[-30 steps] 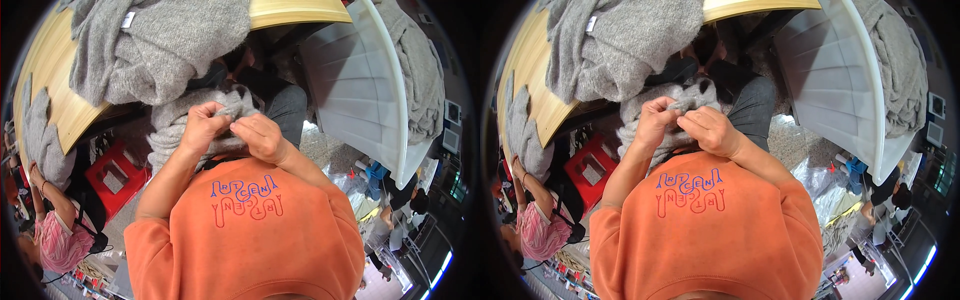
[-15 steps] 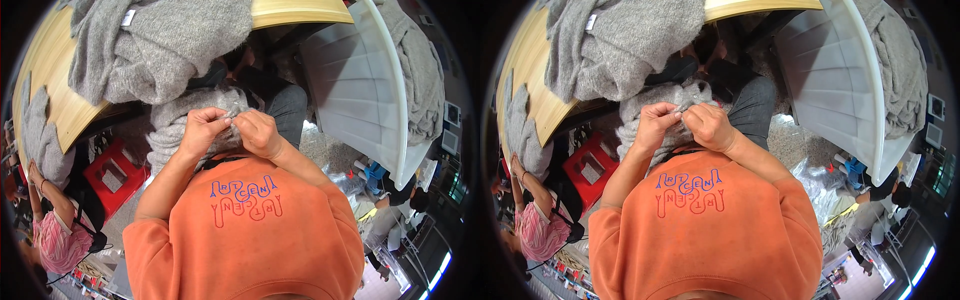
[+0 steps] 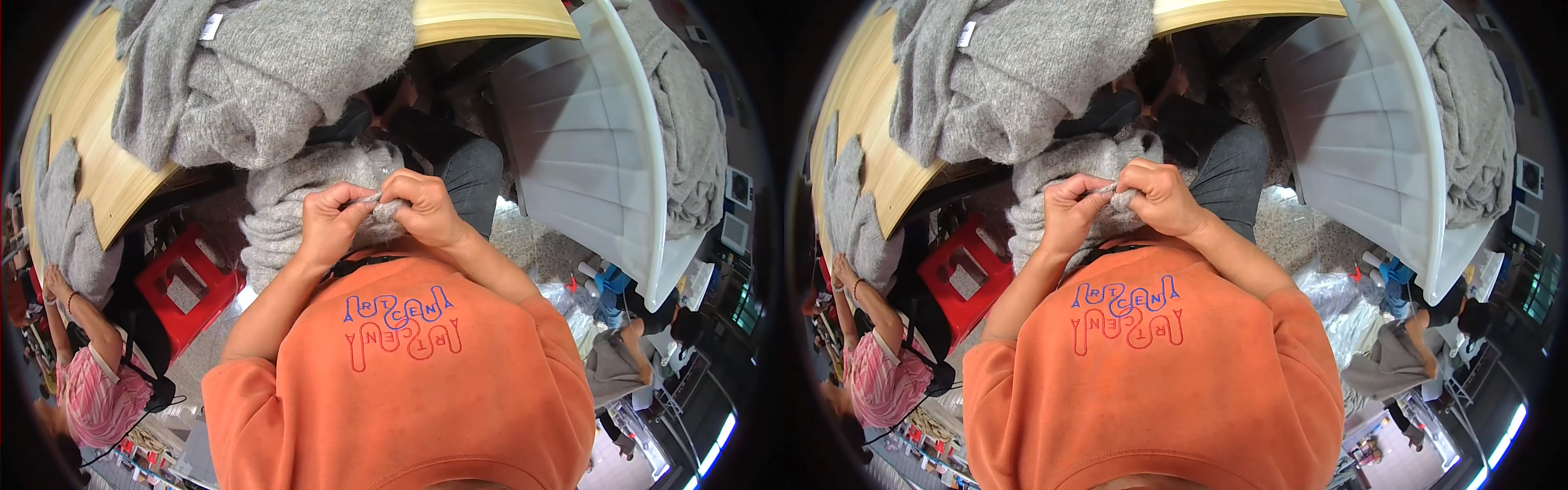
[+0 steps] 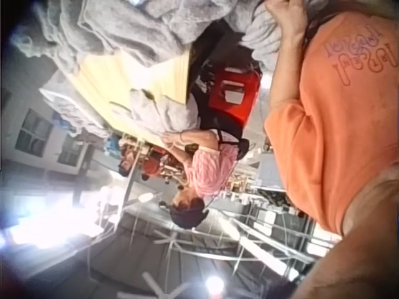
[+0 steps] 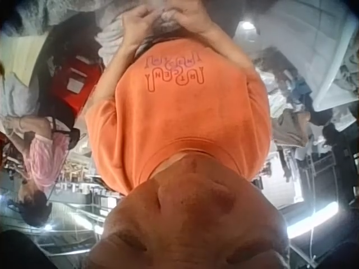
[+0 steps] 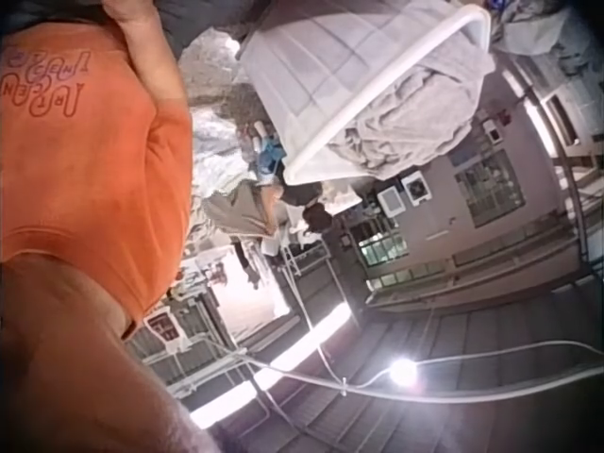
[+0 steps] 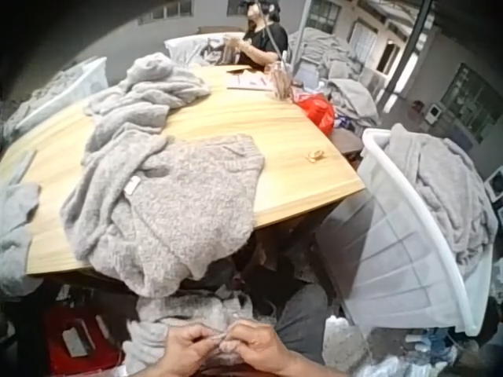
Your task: Inspect grey sweaters for quality and trim loose threads using a small tool.
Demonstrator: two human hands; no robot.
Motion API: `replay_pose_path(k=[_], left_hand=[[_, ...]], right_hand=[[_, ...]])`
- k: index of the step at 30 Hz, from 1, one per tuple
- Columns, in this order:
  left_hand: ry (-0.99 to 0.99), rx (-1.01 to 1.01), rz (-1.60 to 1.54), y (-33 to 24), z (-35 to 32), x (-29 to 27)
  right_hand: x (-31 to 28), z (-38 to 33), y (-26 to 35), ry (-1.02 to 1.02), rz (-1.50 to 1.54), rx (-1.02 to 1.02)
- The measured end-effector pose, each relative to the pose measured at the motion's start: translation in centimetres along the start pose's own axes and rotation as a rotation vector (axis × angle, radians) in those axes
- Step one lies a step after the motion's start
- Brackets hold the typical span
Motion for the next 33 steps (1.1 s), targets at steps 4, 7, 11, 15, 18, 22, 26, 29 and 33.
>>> replay_pose_path(k=[4,7,11,15,18,22,26,29,33], left_hand=[[-0.075,0.097,0.031,-0.3,-0.3,0.2],[-0.129,0.210,0.066,-0.6,-0.3,0.2],[-0.164,0.267,0.154,-1.0,-0.4,0.2],[-0.227,0.356,0.268,-1.4,-0.6,0.5],[-0.297,0.488,0.312,-1.8,-0.7,0.6],[-0.325,0.611,0.341,-2.0,-0.7,0.8],[-0.331,0.533,0.316,-1.9,-1.2,0.8],[-0.312,0.371,0.202,-1.5,-1.5,0.9],[-0.291,0.258,0.113,-1.1,-1.4,1.1]], right_hand=[[0.6,-0.2,-0.3,-0.195,0.169,0.139],[0.6,-0.2,-0.1,-0.145,0.042,0.108],[0.6,-0.5,-0.1,-0.100,-0.045,0.125],[0.8,-0.9,0.3,-0.159,-0.132,0.046],[0.9,-1.1,0.5,-0.208,-0.161,-0.002],[0.9,-1.2,0.8,-0.256,-0.184,-0.035],[0.8,-1.3,1.1,-0.232,-0.336,-0.175],[0.7,-1.1,1.1,-0.170,-0.561,-0.380],[0.8,-0.9,1.0,-0.157,-0.709,-0.468]])
Point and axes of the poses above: each hand's wrist, its own z-axis towards the middle knuckle, its own x-axis out of the palm, y = z × x, the point moved 2 cm from there along z, towards the middle knuckle, and after that the axes turned 7 degrees about z, right-handed, at the moved point
